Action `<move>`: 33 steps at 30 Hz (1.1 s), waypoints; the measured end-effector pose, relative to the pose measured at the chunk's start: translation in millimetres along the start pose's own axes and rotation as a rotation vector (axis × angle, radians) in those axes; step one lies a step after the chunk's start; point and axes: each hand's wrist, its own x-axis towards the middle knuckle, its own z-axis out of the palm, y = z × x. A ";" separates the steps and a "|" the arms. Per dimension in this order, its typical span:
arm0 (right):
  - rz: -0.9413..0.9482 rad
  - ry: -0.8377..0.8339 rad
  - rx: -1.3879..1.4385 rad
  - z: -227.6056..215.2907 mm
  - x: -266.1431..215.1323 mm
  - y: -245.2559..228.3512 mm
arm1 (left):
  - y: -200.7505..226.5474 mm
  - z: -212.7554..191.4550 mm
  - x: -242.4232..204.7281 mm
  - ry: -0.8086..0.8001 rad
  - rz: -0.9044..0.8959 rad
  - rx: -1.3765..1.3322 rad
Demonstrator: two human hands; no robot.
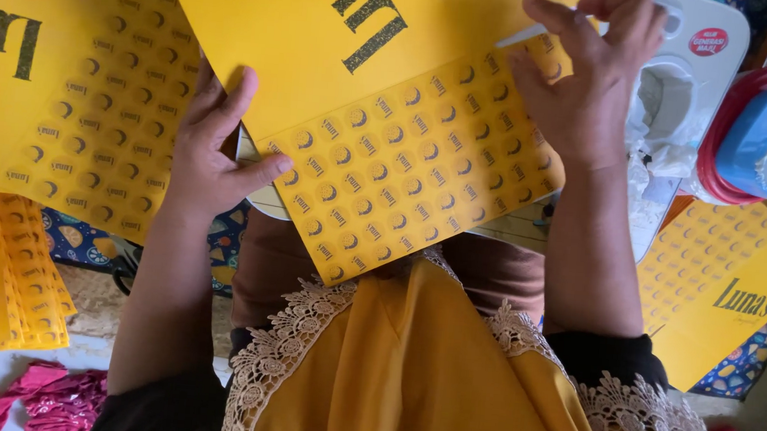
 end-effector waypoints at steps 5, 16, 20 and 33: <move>-0.159 -0.056 0.063 5.1 16.0 16.3 | 2.3 -0.3 2.7 -0.017 -0.006 -0.024; -0.116 -0.436 0.340 34.7 20.1 27.1 | 6.9 -1.0 8.5 -0.007 0.041 -0.050; -0.095 -0.484 0.361 35.1 17.9 27.2 | 7.7 -1.2 4.0 -0.013 0.006 -0.043; -0.067 -0.287 0.161 -0.1 -12.1 34.3 | 7.8 1.7 4.6 0.001 -0.026 -0.038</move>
